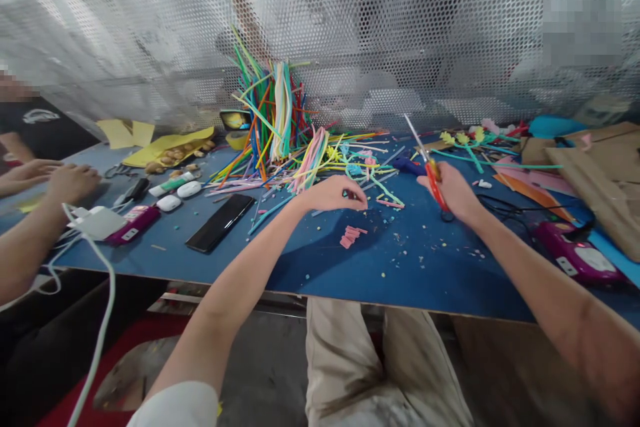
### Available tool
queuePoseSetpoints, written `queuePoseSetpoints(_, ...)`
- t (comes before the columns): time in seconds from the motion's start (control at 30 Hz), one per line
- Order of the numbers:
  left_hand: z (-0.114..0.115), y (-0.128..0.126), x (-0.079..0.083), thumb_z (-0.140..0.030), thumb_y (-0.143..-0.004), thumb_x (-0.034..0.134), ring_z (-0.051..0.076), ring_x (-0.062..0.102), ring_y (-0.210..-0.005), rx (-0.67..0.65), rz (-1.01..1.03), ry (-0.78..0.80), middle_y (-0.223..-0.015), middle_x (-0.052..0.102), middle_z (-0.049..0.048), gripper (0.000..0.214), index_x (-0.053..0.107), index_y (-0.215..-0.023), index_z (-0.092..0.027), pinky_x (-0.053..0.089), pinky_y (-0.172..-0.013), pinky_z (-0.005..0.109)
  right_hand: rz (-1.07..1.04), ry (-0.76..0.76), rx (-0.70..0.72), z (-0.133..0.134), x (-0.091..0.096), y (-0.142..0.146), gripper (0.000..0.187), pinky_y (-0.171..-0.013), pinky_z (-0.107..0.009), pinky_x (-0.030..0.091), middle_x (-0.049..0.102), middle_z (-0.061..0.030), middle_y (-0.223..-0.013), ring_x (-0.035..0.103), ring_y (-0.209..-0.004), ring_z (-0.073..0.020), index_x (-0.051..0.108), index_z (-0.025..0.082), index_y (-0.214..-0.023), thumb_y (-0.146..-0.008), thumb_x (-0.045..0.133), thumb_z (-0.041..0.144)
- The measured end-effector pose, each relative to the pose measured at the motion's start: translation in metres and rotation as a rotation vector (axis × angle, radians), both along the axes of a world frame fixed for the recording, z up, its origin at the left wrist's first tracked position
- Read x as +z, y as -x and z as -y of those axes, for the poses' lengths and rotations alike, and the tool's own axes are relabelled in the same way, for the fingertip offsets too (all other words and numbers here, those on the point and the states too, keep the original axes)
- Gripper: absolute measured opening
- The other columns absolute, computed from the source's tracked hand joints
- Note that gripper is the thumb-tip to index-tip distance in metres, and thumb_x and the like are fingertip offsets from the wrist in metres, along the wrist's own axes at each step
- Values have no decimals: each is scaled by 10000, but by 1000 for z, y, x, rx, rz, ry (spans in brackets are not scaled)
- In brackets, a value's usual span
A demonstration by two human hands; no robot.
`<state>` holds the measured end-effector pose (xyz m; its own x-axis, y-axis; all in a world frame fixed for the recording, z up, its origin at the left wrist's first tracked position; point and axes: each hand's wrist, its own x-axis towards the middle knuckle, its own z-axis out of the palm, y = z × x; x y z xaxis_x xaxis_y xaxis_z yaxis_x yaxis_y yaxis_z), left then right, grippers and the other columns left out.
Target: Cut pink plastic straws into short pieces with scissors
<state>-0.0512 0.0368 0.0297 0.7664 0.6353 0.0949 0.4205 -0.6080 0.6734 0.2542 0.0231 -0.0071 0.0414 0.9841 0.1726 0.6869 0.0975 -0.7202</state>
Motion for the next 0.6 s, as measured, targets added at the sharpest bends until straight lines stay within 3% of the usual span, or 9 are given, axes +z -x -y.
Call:
queuePoseSetpoints(0.07, -5, 5, -6, -411, -797, 708, 147, 663, -703, -102, -137, 85, -823, 760, 27, 184, 802, -831, -256, 440, -645, 220, 234, -69, -158, -12, 3, -21, 299, -686, -329, 353, 622, -91, -865, 548, -781, -230, 461, 219, -907, -824, 623, 456)
queuePoseSetpoints(0.17, -8, 5, -14, -421, -824, 667, 125, 615, -592, -76, -202, 82, -728, 741, 22, 225, 802, -804, -242, 395, -585, 219, 401, -22, -285, -25, 4, -47, 349, -710, -347, 347, 652, -160, -970, 594, -893, -285, 484, 207, -968, -857, 566, 527)
queuePoseSetpoints(0.3, -11, 3, -15, -420, -855, 620, 123, 555, -564, 147, -76, -164, -693, 711, 23, 274, 783, -791, -209, 366, -591, 232, 440, 107, -359, -33, 3, -66, 412, -695, -351, 336, 663, -200, -1003, 616, -933, -316, 532, 179, -1014, -870, 524, 565)
queuePoseSetpoints(0.43, -25, 0, -13, -453, -867, 589, 134, 526, -560, 431, 14, -380, -652, 672, 31, 337, 749, -725, -193, 363, -595, 246, 478, 162, -422, -37, -1, -75, 596, -677, -376, 316, 649, -270, -1048, 625, -944, -345, 535, 111, -1133, -869, 486, 643)
queuePoseSetpoints(0.6, -47, -29, -13, -536, -794, 637, 169, 557, -559, 556, -218, -398, -551, 616, 68, 401, 719, -601, -193, 427, -618, 270, 586, 115, -335, -42, -9, -78, 674, -711, -380, 336, 626, -328, -1091, 617, -1004, -349, 548, 20, -1177, -886, 495, 626)
